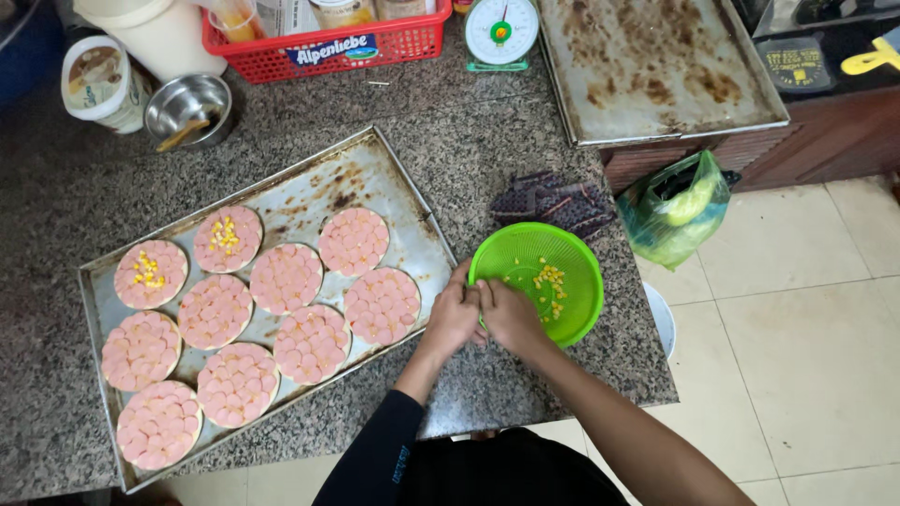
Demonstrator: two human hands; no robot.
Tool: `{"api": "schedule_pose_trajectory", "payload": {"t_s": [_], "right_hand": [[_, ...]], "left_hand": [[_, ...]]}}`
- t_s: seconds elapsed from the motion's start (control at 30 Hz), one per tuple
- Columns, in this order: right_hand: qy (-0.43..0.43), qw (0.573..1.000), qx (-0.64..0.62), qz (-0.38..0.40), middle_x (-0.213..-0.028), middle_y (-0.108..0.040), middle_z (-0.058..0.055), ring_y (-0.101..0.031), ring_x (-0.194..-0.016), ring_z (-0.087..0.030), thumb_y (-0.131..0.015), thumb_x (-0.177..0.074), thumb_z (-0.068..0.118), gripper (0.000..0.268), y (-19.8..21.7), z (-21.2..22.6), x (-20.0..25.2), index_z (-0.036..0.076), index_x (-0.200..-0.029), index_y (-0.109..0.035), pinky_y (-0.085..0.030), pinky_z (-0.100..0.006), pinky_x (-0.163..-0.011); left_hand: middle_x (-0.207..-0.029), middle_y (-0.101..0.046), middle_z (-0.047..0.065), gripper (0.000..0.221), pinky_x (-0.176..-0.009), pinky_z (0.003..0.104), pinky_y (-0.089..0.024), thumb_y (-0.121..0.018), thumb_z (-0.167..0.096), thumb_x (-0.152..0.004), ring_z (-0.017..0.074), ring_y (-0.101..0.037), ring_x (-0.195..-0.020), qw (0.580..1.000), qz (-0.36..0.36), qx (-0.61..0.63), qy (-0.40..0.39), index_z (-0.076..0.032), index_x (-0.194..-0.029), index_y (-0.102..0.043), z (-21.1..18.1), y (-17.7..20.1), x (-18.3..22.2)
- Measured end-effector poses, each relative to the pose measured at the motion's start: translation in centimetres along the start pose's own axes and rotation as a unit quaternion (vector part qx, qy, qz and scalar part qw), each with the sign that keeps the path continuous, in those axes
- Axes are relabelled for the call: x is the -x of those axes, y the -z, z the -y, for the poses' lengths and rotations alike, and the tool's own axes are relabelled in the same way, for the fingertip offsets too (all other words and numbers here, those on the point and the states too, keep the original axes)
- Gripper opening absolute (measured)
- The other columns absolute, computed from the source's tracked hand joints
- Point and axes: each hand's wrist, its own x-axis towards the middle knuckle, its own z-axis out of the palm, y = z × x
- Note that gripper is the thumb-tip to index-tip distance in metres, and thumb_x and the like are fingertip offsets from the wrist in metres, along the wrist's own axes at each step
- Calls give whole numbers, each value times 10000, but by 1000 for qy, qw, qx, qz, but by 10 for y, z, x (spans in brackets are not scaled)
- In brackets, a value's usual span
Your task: The person places pieces of corn onto small circular bread rolls topped with ham on a baking tray, then moves to a sink area to wash out a small bowl and return for more corn.
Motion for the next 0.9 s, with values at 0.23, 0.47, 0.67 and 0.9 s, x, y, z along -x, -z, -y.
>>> {"api": "schedule_pose_trajectory", "payload": {"t_s": [0.23,0.47,0.67,0.9], "right_hand": [[-65,995,65,46,-979,-740,-209,-704,-910,-421,-418,-1038,452,513,44,-18,-23,80,-977,-767,-519,-545,-848],[-15,999,32,33,-853,-771,-157,-743,-761,-319,-598,-935,501,430,73,-56,-46,129,-961,-813,-566,-451,-739],[-86,980,-172,54,-598,-598,-63,-546,-512,-179,-522,-1044,485,483,65,-56,-48,105,-816,-716,-426,-344,-510],[-259,744,-564,249,-543,-339,96,-229,-385,-59,-505,-1052,449,372,69,-49,-57,209,-767,-513,-163,-257,-358]], "left_hand": [[-865,-733,193,641,-480,380,-624,-436,-147,-999,247,-712,-548,999,41,-23,16,-176,-1611,-245,8,-5,-11],[-824,-718,177,732,-500,384,-611,-561,-205,-970,215,-671,-532,997,32,-60,39,-180,-1607,-200,-14,10,6],[-702,-728,108,504,-604,372,-549,-606,-246,-966,191,-696,-594,974,-105,-152,-132,-52,-1428,-548,-6,29,7],[-738,-727,176,369,-652,417,-557,-614,-260,-972,279,-705,-640,963,-117,-180,-164,-52,-1266,-695,-21,38,25]]}}
